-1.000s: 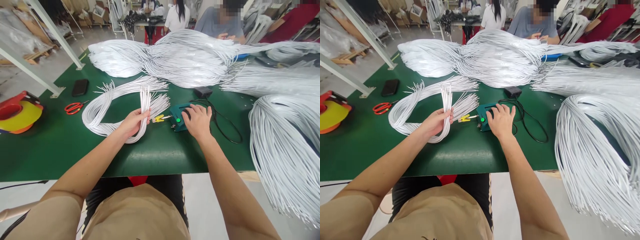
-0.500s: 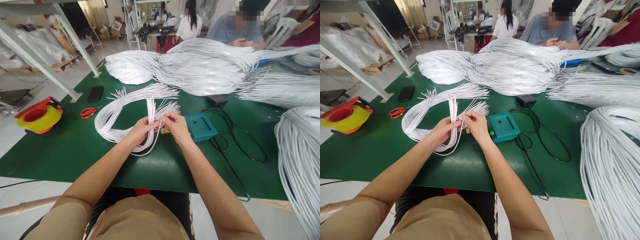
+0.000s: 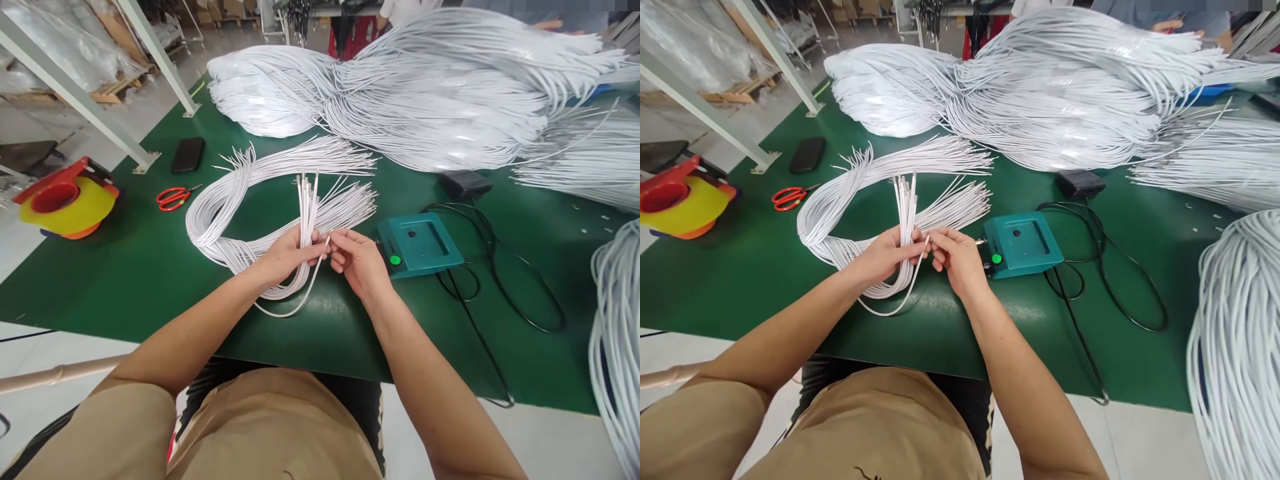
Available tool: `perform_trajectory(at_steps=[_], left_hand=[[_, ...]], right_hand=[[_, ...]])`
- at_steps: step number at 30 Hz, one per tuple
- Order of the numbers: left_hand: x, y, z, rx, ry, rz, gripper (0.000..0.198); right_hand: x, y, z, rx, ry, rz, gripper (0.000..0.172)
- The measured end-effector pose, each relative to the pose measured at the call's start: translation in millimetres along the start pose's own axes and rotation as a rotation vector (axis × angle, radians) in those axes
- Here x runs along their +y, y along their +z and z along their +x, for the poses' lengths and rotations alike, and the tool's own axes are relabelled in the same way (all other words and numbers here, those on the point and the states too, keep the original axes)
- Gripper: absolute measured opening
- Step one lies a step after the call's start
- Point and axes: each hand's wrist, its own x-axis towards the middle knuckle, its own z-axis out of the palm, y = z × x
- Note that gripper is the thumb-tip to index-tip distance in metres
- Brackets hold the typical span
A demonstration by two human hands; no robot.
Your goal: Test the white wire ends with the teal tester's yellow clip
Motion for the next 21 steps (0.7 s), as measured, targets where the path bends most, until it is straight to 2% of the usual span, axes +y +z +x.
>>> perform_trajectory(at_steps=[3,7,12,14,21], left_hand=[[-4,-1.2,1,0.003,-0.009,-0.053,0.034],[-7,-1.1,1,0.013,-0.019,-0.083,0.039],[-2,2.8,-1,0.067,0.005,-0.036,0.041],[-1,5.8,-3,0.076,0.012,0.001,0.039],[-3,6.7,-5,0.077,0.077,0.089,0.035]], right_hand=[[3,0,2,-0.012,0.070,0.069,0.023],[6,2,3,0.008,0.068,0.079,0.030],[1,2,1,-0.012,0.099,0.074,0.012],[-2,1,0,-0.030,0.075,0.042,0.025],[-2,-1,-1,0.029,-0.018,-0.179,0.025]])
